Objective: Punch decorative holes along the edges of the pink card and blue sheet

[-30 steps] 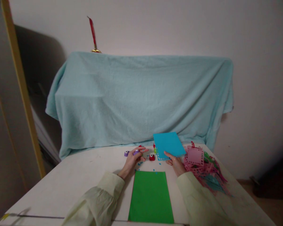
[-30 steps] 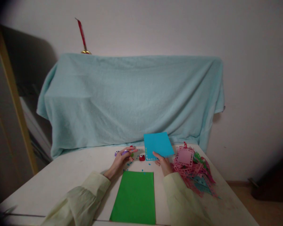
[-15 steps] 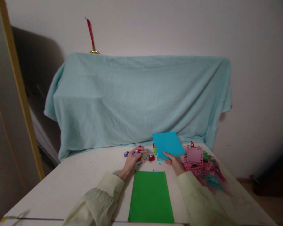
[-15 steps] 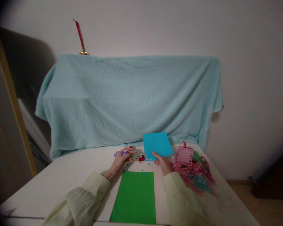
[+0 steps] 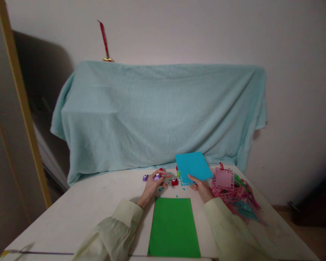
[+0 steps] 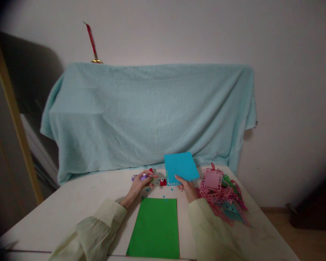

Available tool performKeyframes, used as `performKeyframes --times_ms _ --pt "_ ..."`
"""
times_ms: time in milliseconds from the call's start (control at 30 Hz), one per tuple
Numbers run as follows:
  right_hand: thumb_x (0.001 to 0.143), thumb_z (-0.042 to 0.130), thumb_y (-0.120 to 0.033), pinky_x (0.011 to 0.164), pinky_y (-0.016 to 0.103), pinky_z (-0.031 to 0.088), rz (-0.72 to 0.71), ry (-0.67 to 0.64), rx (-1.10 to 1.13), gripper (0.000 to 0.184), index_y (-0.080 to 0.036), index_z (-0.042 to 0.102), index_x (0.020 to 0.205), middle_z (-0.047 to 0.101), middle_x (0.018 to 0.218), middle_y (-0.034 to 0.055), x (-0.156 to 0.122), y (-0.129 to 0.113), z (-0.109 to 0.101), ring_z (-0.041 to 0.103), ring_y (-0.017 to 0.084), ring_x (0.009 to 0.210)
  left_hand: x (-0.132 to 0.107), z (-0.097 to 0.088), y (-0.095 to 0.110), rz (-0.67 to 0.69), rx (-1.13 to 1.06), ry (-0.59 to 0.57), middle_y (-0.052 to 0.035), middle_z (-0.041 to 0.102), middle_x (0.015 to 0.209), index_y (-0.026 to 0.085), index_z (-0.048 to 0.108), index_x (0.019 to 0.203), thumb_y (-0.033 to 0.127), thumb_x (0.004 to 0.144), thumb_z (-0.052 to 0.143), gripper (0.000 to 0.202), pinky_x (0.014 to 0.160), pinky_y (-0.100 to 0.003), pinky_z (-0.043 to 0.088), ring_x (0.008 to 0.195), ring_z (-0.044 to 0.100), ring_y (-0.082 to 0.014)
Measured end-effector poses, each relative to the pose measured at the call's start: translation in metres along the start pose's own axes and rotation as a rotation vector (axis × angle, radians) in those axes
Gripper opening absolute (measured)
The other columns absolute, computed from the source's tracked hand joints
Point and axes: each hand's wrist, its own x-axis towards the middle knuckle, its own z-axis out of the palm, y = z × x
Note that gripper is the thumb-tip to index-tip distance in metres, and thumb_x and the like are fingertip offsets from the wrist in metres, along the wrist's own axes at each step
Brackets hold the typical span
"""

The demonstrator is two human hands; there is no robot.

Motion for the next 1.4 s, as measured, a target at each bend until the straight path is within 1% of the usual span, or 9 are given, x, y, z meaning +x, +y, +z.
performKeyframes --times_ms 133,267,367,467,600,767,967,1200,1400 --pt "0.058 0.077 -0.038 0.037 0.022 0.019 0.003 0.026 -0.023 0.036 -0.02 0.048 0.069 0.036 0.048 -0.0097 0.0006 0.001 -0.0004 0.025 0.005 0.038 -0.0005 0.0014 0.002 -0.001 0.0 -0.003 -0.0109 0.069 0.096 0.016 0.057 0.088 0.039 0.07 0.067 0.032 0.064 -0.031 0.051 0.047 0.061 -0.0125" --pt "0.061 0.076 -0.036 0.038 0.021 0.02 -0.008 0.0 -0.015 0.033 -0.02 0.051 0.074 0.039 0.052 -0.009 0.0002 0.0009 -0.0006 0.026 0.005 0.039 -0.0001 0.0028 0.0013 0.018 0.011 -0.01 -0.0109 0.068 0.098 0.016 0.055 0.089 0.04 0.071 0.066 0.032 0.06 -0.03 0.051 0.046 0.06 -0.012" --pt "0.06 0.076 -0.036 0.038 0.022 0.021 -0.007 -0.005 -0.007 0.032 -0.02 0.051 0.074 0.039 0.053 -0.0091 -0.0005 0.0004 -0.0001 0.025 0.004 0.04 0.0003 0.0032 0.0007 0.019 0.018 -0.024 -0.0109 0.068 0.098 0.016 0.055 0.089 0.04 0.072 0.066 0.031 0.058 -0.028 0.05 0.046 0.06 -0.0119" --pt "0.059 0.077 -0.035 0.038 0.022 0.02 -0.007 0.009 0.007 0.034 -0.02 0.05 0.071 0.038 0.052 -0.0095 -0.0009 -0.0001 0.0007 0.025 0.004 0.04 -0.0002 0.0034 0.0009 0.025 0.02 -0.024 -0.011 0.068 0.098 0.016 0.055 0.089 0.039 0.072 0.066 0.03 0.059 -0.029 0.05 0.046 0.061 -0.012" --pt "0.056 0.079 -0.036 0.037 0.022 0.02 0.008 0.017 0.014 0.036 -0.02 0.05 0.071 0.039 0.052 -0.0095 -0.0012 -0.0007 0.0016 0.026 0.005 0.039 -0.0016 0.0045 0.0023 0.026 0.029 0.005 -0.0107 0.068 0.097 0.016 0.056 0.088 0.04 0.071 0.067 0.031 0.061 -0.03 0.05 0.047 0.061 -0.0121" --pt "0.057 0.078 -0.035 0.037 0.022 0.02 0.005 0.028 0.017 0.036 -0.021 0.05 0.072 0.038 0.052 -0.0098 -0.001 0.0 0.0019 0.025 0.004 0.039 -0.0026 0.0054 0.0038 0.026 0.028 0.003 -0.0099 0.069 0.097 0.016 0.056 0.087 0.039 0.071 0.067 0.029 0.061 -0.03 0.05 0.047 0.061 -0.012" --pt "0.057 0.078 -0.036 0.037 0.022 0.02 0.018 0.006 0.001 0.034 -0.021 0.05 0.068 0.039 0.049 -0.0098 -0.0007 -0.0006 0.0015 0.026 0.005 0.038 -0.003 0.0057 0.0052 0.022 0.028 0.029 -0.0101 0.069 0.093 0.016 0.058 0.087 0.04 0.069 0.068 0.031 0.062 -0.03 0.05 0.047 0.061 -0.0124" --pt "0.058 0.077 -0.034 0.038 0.022 0.021 0.01 0.007 0.002 0.032 -0.022 0.052 0.073 0.042 0.052 -0.0098 0.0002 0.0015 -0.0001 0.027 0.005 0.039 -0.0024 0.0042 0.0033 0.05 0.047 -0.012 -0.0105 0.069 0.093 0.016 0.056 0.086 0.038 0.073 0.066 0.028 0.06 -0.029 0.05 0.048 0.062 -0.0132" --pt "0.058 0.078 -0.035 0.038 0.021 0.021 0.015 0.001 -0.003 0.034 -0.021 0.053 0.077 0.044 0.055 -0.0091 0.0008 0.003 -0.001 0.027 0.004 0.039 -0.0014 0.0047 0.0032 0.042 0.042 -0.004 -0.0103 0.069 0.093 0.016 0.056 0.085 0.041 0.071 0.067 0.031 0.057 -0.028 0.049 0.046 0.061 -0.0125"
